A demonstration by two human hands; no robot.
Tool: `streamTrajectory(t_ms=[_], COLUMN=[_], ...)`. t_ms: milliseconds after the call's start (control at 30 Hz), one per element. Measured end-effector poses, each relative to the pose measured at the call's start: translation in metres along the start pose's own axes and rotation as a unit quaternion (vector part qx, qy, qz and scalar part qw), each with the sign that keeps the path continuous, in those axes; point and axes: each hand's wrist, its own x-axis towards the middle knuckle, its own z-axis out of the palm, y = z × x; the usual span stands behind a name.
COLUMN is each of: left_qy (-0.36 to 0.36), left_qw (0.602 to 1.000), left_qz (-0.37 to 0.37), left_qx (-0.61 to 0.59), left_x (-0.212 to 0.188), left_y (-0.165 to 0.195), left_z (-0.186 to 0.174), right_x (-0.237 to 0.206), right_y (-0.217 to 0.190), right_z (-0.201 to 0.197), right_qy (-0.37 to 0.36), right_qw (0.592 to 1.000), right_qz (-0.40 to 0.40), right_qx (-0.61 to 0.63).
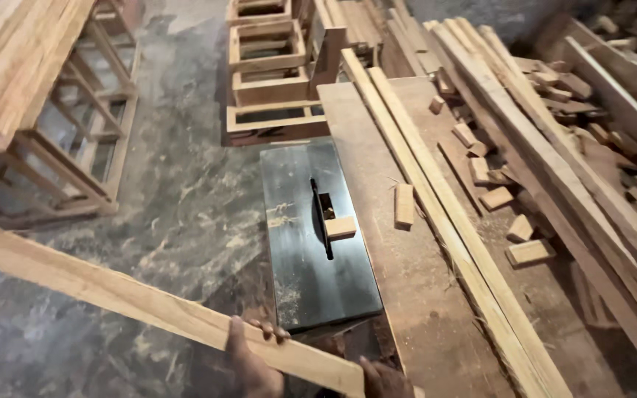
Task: The person picks up long wooden strips from a pile on the workbench, positions each strip across the table saw blade to cut it, and stacks the cut pieces back on the bench. They handle the strips one at a time and gather finished pieces into a bundle.
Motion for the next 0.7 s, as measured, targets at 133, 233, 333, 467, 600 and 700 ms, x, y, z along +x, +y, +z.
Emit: streamTrajectory(t_ms=[133,233,333,467,600,700], left_qy=[0.017,-0.045,-0.089,-0.144,-0.154,-0.207], left_qw=[0.996,0.988,0.974,0.951,0.936,0.91], left_qz=[-0.083,-0.145,-0.183,-0.238,-0.281,-0.334], left_qx=[0.029,0.033,0.095,0.133,0.144,0.132], left_x=[-0.046,-0.087,-0.119,-0.151,-0.193,-0.221], left_y=[-0.02,-0.045,-0.072,-0.131,-0.227,-0.305], left_z=[-0.008,0.001,0.026,0.073,0.127,0.179], right_x=[-0.049,-0.079,-0.105,-0.132,-0.175,-0.207], right_y=[0.003,0.008,0.025,0.083,0.173,0.243], right_z=[-0.007,-0.029,-0.067,-0.116,-0.155,-0.182], right_qy=[-0.249,-0.332,-0.353,-0.332,-0.286,-0.232], right_qw=[0.948,0.895,0.864,0.843,0.839,0.846], right_qz=[0.171,0.262,0.321,0.381,0.422,0.441], right_qx=[0.097,0.142,0.164,0.183,0.189,0.188])
